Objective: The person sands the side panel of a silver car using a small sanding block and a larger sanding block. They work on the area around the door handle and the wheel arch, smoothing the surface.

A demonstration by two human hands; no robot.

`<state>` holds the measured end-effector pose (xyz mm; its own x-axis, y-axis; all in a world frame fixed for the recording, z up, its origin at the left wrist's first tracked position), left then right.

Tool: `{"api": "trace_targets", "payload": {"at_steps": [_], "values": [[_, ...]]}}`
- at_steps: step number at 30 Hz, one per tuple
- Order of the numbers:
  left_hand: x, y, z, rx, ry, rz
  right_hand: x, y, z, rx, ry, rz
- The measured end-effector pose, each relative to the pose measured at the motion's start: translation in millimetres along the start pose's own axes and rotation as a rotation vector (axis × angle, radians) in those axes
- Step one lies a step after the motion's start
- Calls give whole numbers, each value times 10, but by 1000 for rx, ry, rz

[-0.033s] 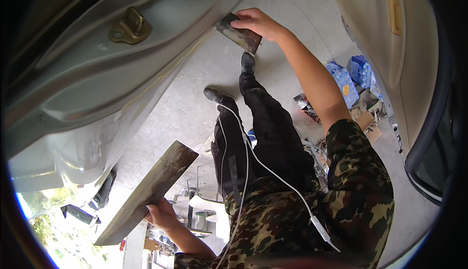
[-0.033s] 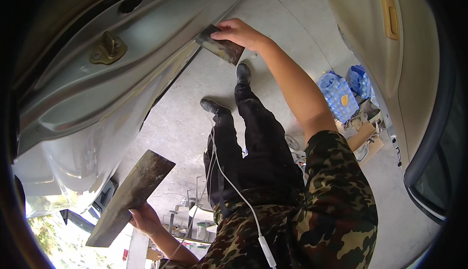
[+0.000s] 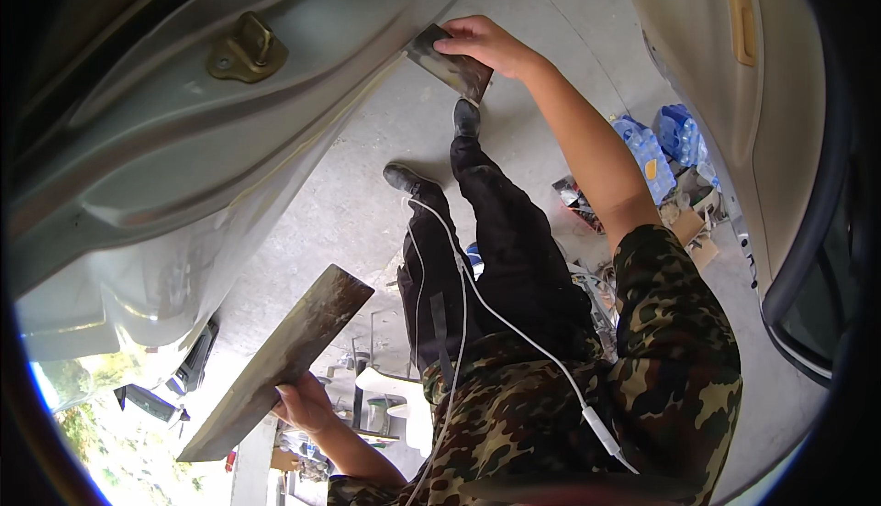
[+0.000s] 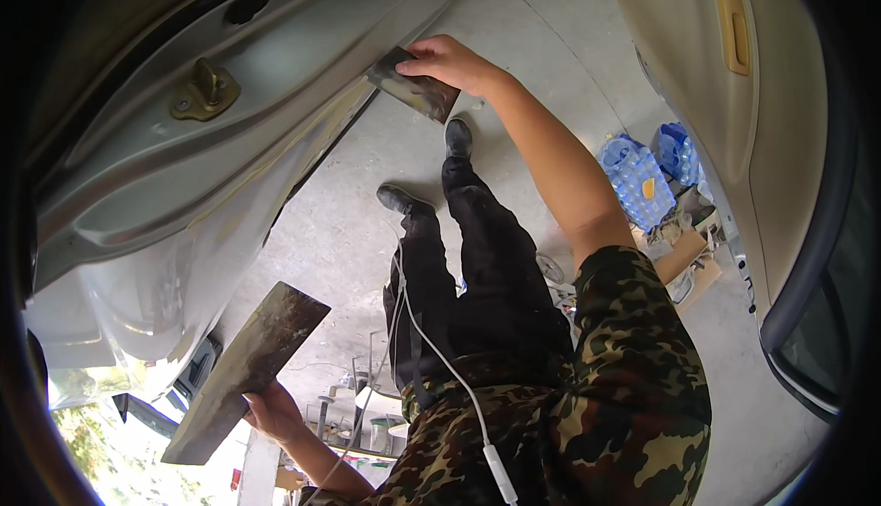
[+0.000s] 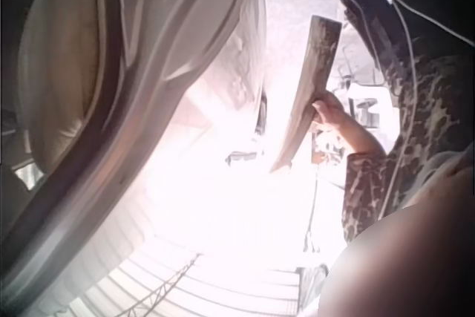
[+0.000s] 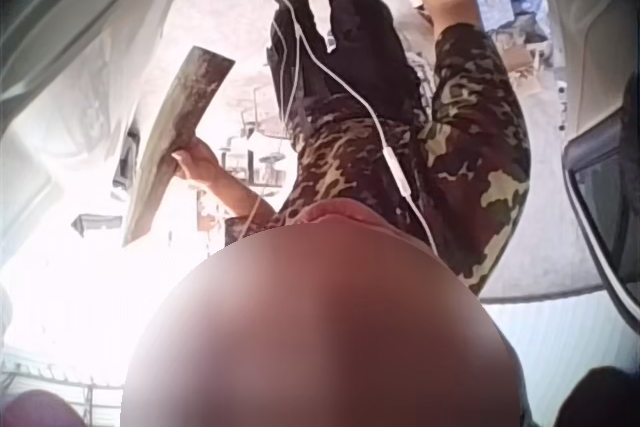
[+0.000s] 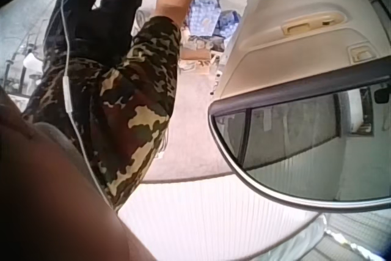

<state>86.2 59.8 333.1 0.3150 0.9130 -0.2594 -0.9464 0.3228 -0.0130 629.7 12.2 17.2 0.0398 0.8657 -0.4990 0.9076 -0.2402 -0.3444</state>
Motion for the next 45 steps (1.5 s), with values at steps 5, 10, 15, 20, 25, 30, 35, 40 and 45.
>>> {"api": "trace_targets", "payload": {"at_steps": [5,10,15,20,25,30,35,40,45], "values": [[26,41,-1,-3,4,-18,-8,-113,-97,-19,16,-26],[58,14,3,-21,-1,-3,1,-242,-170,-36,45,-44],[58,19,-3,-19,0,-19,21,-366,-229,-50,62,-69],[33,82,-16,-18,3,-24,-34,-452,-315,-116,97,-70],[20,118,-29,-40,-3,-40,-95,-561,-397,-123,130,-72],[-3,131,-39,-40,-1,-72,-161,-639,-448,-114,128,-72],[-34,141,-44,-45,-9,-81,-214,-711,-470,-94,130,-45],[-72,119,-39,-69,-20,-91,-277,-772,-484,-70,154,-23],[-106,137,-45,-58,-16,-97,-331,-863,-501,-24,168,-23]]}}
Point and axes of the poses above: each hand's wrist, its own x-axis towards the middle knuckle, its own y-axis out of the back of the hand, z = x × y, the point moved 3 cm from there along x, towards the middle knuckle, and after that the axes turned 9 degrees about -z, right-handed, at the moved point
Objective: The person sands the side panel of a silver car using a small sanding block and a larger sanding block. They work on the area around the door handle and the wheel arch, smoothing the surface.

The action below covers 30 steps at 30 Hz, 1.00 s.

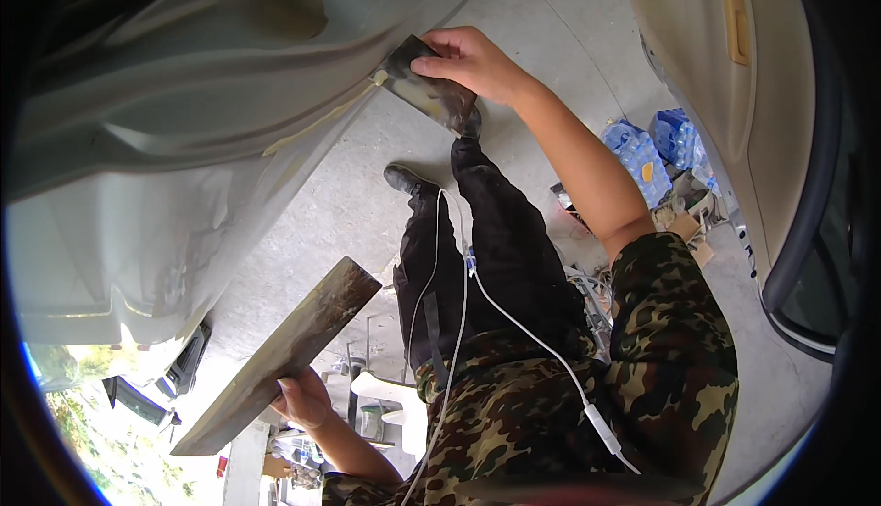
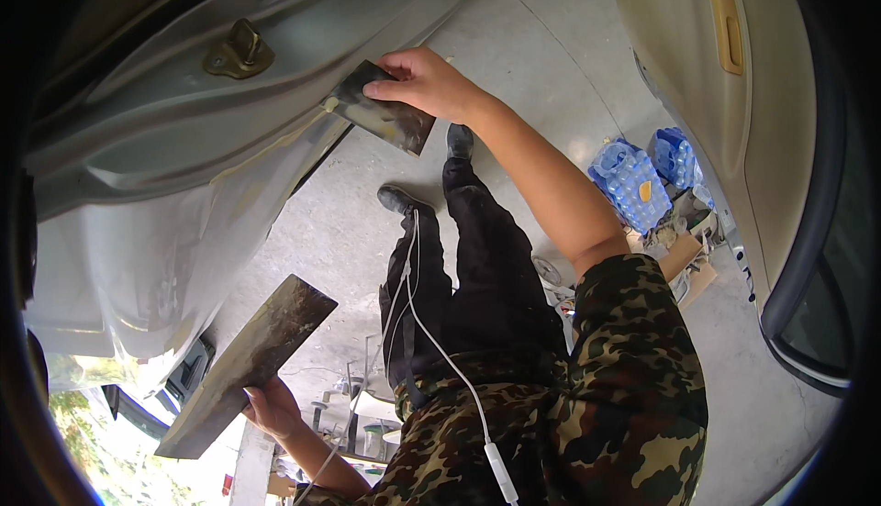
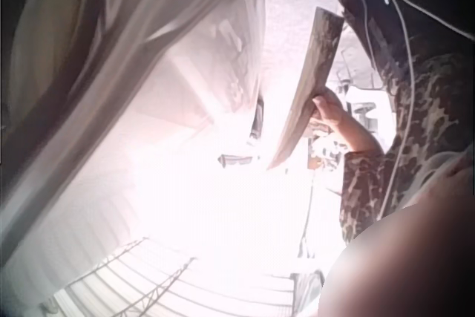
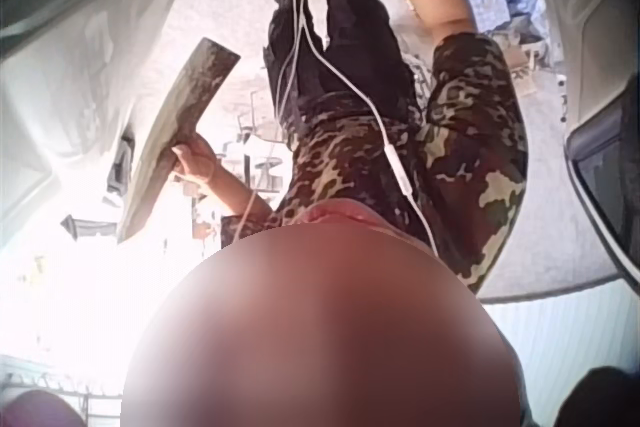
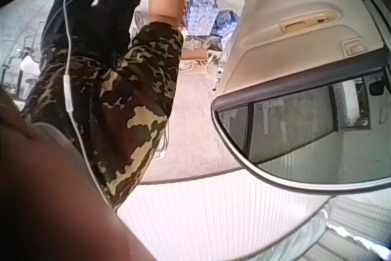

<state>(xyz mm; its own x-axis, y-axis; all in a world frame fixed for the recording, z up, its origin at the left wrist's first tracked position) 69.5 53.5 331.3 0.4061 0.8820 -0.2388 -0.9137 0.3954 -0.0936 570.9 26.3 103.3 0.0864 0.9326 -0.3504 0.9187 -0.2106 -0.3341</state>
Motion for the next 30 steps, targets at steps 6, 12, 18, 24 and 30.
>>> {"api": "trace_targets", "payload": {"at_steps": [6,12,18,24,30], "values": [[-66,98,-33,-21,-4,-59,-97,-138,-61,45,36,26],[-72,205,2,-30,1,-54,-107,-326,-98,74,70,47],[-92,162,13,-42,-2,-43,-182,-474,-114,165,107,109],[-137,118,20,-64,-16,-64,-289,-674,-188,239,161,123],[-202,120,24,-87,-27,-70,-399,-853,-286,252,179,165]]}}
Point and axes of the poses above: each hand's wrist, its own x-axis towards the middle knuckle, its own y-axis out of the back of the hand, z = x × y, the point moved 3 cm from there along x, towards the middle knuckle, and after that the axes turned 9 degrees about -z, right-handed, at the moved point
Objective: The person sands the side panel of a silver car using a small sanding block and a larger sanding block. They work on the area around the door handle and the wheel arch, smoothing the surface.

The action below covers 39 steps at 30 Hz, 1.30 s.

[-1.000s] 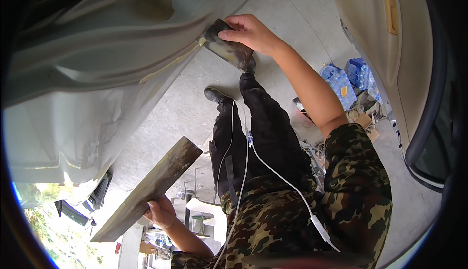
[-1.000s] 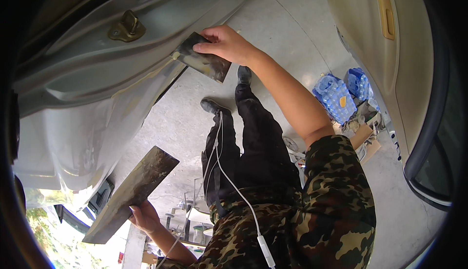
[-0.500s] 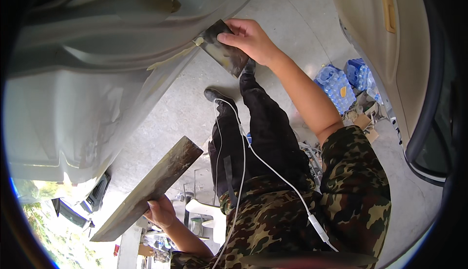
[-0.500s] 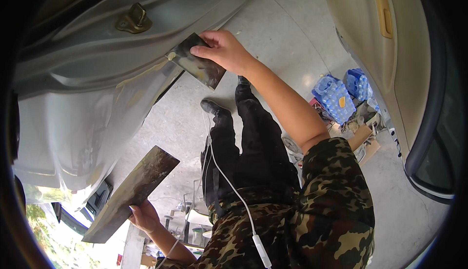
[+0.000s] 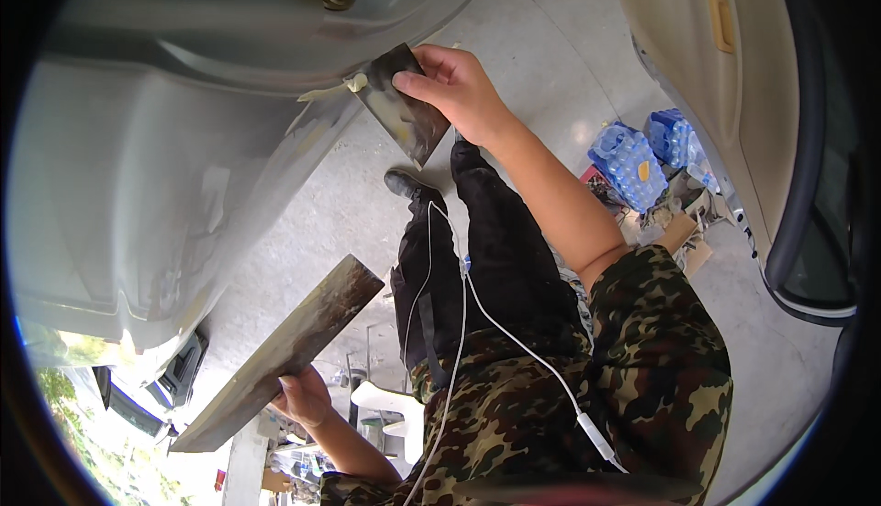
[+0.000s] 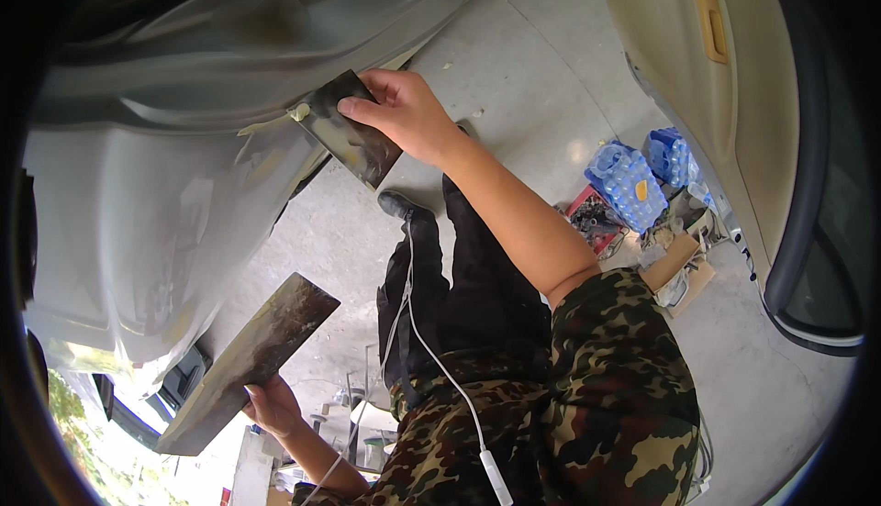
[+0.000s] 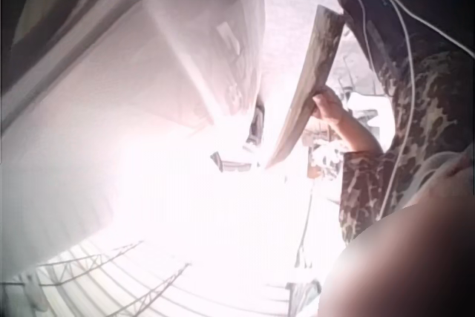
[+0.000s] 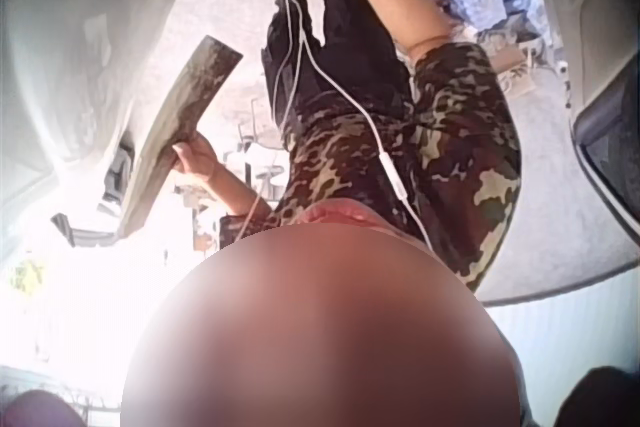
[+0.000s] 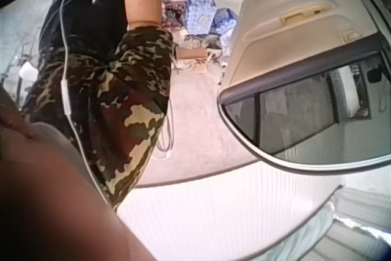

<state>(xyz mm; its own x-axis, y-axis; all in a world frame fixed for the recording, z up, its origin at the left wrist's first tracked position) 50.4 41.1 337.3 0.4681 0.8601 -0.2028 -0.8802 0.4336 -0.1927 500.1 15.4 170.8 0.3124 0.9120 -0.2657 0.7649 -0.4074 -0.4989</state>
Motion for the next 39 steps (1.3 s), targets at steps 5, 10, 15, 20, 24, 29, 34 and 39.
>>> {"api": "trace_targets", "payload": {"at_steps": [5,10,15,20,24,29,34,39], "values": [[-60,36,-14,-7,-17,-3,-67,-112,-83,20,49,31],[-103,63,-38,-17,-29,-10,-126,-199,-203,50,78,61],[-147,102,-29,-33,-39,-12,-143,-281,-267,86,140,60],[-116,131,-25,-86,-103,-54,-252,-412,-459,107,318,89],[148,96,-148,-228,-140,-161,-551,-592,-948,-8,392,144],[688,21,-175,-490,-216,-435,-1032,-1412,-1547,-391,454,-198],[890,-154,-33,-630,-221,-489,-1518,-2171,-1895,-771,591,-536],[945,-272,75,-638,-326,-664,-1746,-2331,-2201,-1082,715,-611]]}}
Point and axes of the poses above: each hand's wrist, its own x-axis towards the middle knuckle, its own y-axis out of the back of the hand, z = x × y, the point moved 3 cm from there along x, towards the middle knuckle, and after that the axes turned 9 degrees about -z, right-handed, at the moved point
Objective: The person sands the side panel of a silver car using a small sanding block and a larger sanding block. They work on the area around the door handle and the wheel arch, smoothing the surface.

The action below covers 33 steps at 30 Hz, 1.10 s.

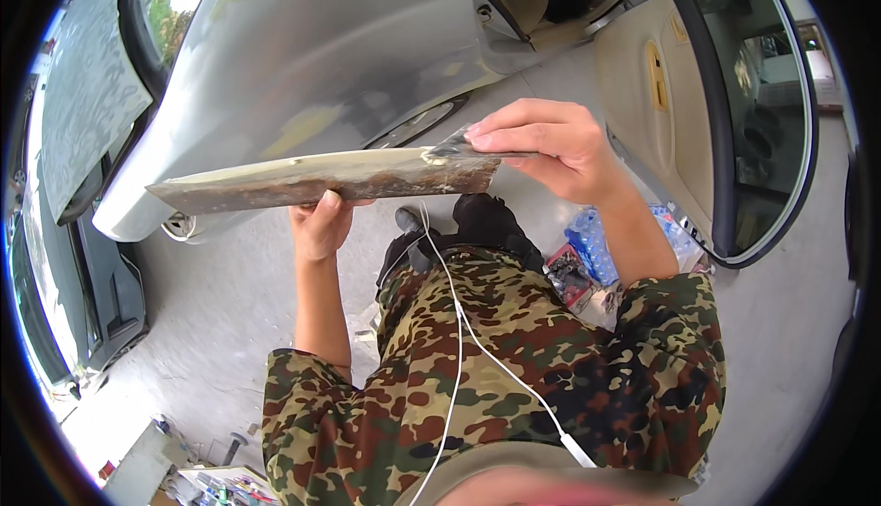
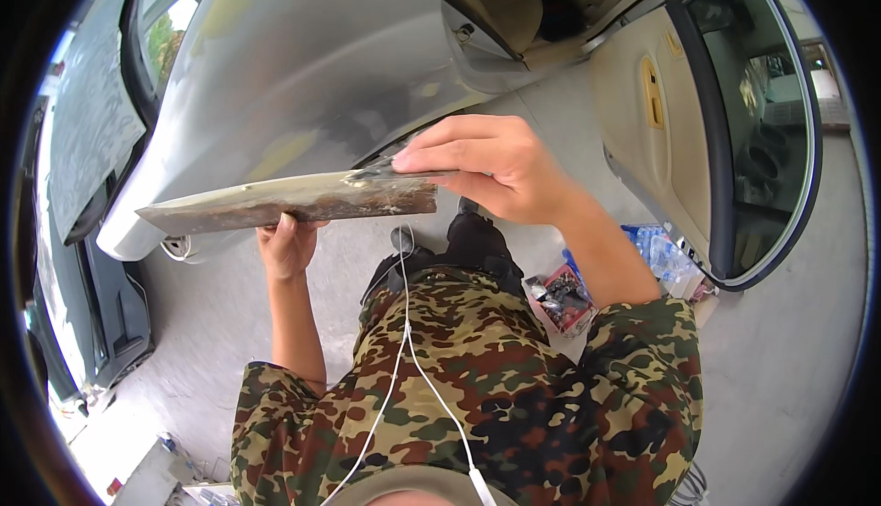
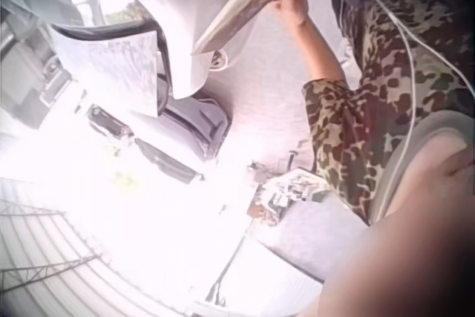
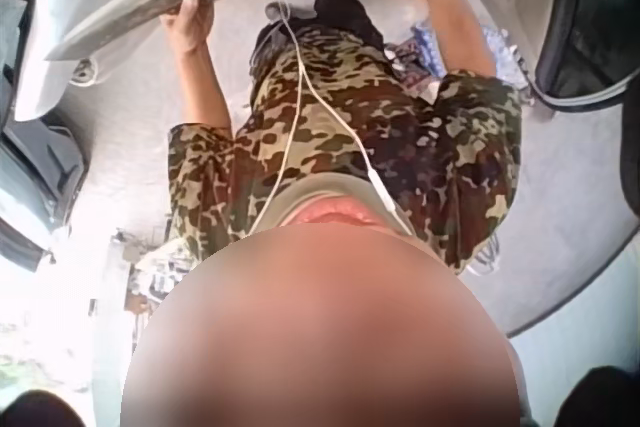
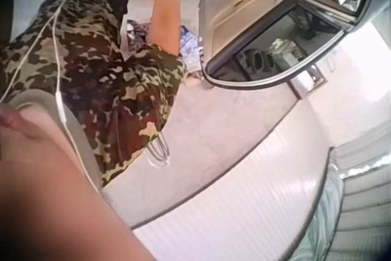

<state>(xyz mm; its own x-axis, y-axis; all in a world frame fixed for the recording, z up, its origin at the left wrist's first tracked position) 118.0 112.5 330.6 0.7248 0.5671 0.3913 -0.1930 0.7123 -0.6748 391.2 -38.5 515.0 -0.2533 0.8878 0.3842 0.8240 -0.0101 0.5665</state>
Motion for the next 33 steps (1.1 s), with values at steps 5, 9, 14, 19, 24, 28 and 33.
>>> {"api": "trace_targets", "payload": {"at_steps": [5,9,14,19,24,28,33], "values": [[-93,-10,134,15,-1,-28,-81,32,-182,-233,9,-77],[-5,-70,156,-54,-8,-67,-343,254,-83,-424,-55,-121],[142,-67,356,34,-57,-94,-1115,224,637,-210,-499,272],[70,-187,466,175,9,-79,-1942,-467,1577,444,-849,932],[10,-111,480,365,123,107,-2340,-1163,2426,627,-875,1317],[28,-45,446,500,217,121,-2465,-1380,3174,628,-914,1469],[22,-36,326,569,299,130,-2296,-1200,3872,397,-764,1608]]}}
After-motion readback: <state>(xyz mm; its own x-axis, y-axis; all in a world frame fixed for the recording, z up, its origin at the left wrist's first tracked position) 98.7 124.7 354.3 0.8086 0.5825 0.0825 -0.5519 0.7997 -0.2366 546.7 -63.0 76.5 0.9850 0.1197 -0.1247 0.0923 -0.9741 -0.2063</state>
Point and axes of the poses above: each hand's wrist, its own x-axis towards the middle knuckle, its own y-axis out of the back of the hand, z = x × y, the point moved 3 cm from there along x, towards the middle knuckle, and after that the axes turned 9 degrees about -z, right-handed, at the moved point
